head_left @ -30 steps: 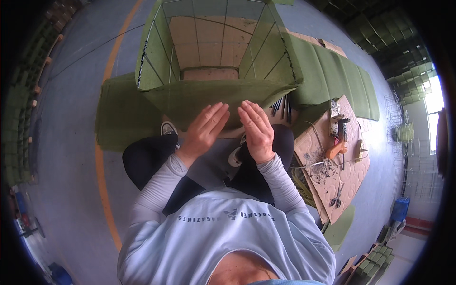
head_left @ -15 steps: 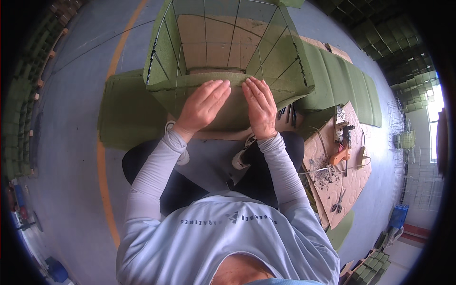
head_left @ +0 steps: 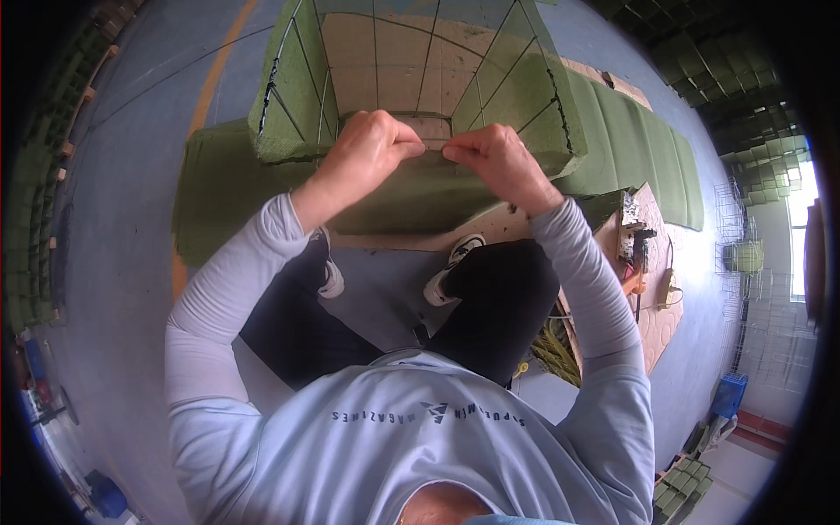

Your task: Gluing green fabric covers onto wire frames using a hot glue gun to assemble products.

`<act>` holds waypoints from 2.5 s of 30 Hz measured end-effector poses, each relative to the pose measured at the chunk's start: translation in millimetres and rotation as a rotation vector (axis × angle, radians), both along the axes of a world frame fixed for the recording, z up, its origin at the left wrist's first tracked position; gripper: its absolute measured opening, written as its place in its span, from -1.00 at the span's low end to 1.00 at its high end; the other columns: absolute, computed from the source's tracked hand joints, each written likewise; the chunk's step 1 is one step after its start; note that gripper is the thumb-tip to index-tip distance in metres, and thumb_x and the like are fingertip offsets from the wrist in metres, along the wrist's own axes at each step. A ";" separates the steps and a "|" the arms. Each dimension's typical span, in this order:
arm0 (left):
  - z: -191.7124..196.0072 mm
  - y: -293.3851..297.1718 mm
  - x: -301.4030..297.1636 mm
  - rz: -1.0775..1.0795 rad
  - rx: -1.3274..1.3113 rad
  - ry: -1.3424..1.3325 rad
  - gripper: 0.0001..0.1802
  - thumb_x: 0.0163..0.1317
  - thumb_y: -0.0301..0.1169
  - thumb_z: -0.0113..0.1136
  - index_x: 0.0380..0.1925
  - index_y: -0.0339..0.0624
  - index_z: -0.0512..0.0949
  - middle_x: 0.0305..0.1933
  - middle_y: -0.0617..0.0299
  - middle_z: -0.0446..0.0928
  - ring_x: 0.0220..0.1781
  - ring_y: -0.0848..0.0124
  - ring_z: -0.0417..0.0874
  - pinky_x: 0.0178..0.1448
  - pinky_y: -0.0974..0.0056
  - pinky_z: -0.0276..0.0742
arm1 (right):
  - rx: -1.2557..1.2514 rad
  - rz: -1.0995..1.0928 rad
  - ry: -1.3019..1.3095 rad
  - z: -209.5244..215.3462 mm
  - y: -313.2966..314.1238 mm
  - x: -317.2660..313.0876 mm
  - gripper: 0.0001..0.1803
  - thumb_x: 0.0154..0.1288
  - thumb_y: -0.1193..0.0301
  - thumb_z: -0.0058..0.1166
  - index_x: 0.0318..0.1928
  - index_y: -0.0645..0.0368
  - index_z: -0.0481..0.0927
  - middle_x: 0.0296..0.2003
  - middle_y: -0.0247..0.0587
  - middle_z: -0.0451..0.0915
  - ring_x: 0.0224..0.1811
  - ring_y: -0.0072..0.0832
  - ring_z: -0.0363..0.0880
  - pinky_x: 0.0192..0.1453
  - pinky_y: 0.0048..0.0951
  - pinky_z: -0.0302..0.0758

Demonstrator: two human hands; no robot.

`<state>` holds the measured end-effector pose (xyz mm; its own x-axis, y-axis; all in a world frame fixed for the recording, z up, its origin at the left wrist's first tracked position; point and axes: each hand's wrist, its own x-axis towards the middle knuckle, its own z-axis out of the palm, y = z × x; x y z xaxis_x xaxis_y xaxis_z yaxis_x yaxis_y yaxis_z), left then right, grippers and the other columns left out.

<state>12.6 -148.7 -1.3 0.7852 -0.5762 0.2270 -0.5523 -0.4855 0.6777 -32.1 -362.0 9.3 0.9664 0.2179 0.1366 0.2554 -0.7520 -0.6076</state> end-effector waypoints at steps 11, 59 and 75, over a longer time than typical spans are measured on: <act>-39.0 20.0 -47.4 0.115 0.067 -0.870 -0.53 0.18 -0.42 0.31 0.11 -0.31 0.55 0.08 0.09 0.60 0.25 0.16 0.54 0.30 0.08 0.48 | -0.252 -0.036 -0.803 -56.1 40.0 -24.3 -0.48 0.19 0.42 0.23 0.17 0.30 0.49 0.13 0.01 0.56 0.22 -0.09 0.53 0.37 -0.10 0.41; -10.7 99.7 -6.1 -0.075 0.146 -0.376 -0.84 0.19 -0.44 0.27 -0.37 -0.35 0.59 -0.30 0.07 0.58 -0.10 0.14 0.61 -0.03 0.15 0.57 | -0.050 0.185 -0.221 -21.1 88.5 0.7 -0.77 0.34 0.46 0.13 -0.04 0.26 0.62 -0.33 0.10 0.65 -0.24 0.03 0.64 -0.16 -0.18 0.56; -16.4 56.4 -3.7 -0.178 0.007 -0.347 -0.84 0.26 -0.47 0.20 -0.46 -0.35 0.56 -0.36 0.08 0.49 -0.20 0.16 0.56 -0.10 0.12 0.54 | -0.211 0.134 -0.267 -10.7 -26.7 -31.6 -0.90 0.30 0.50 0.14 -0.20 0.25 0.59 -0.38 0.07 0.61 -0.35 0.00 0.60 -0.29 -0.14 0.51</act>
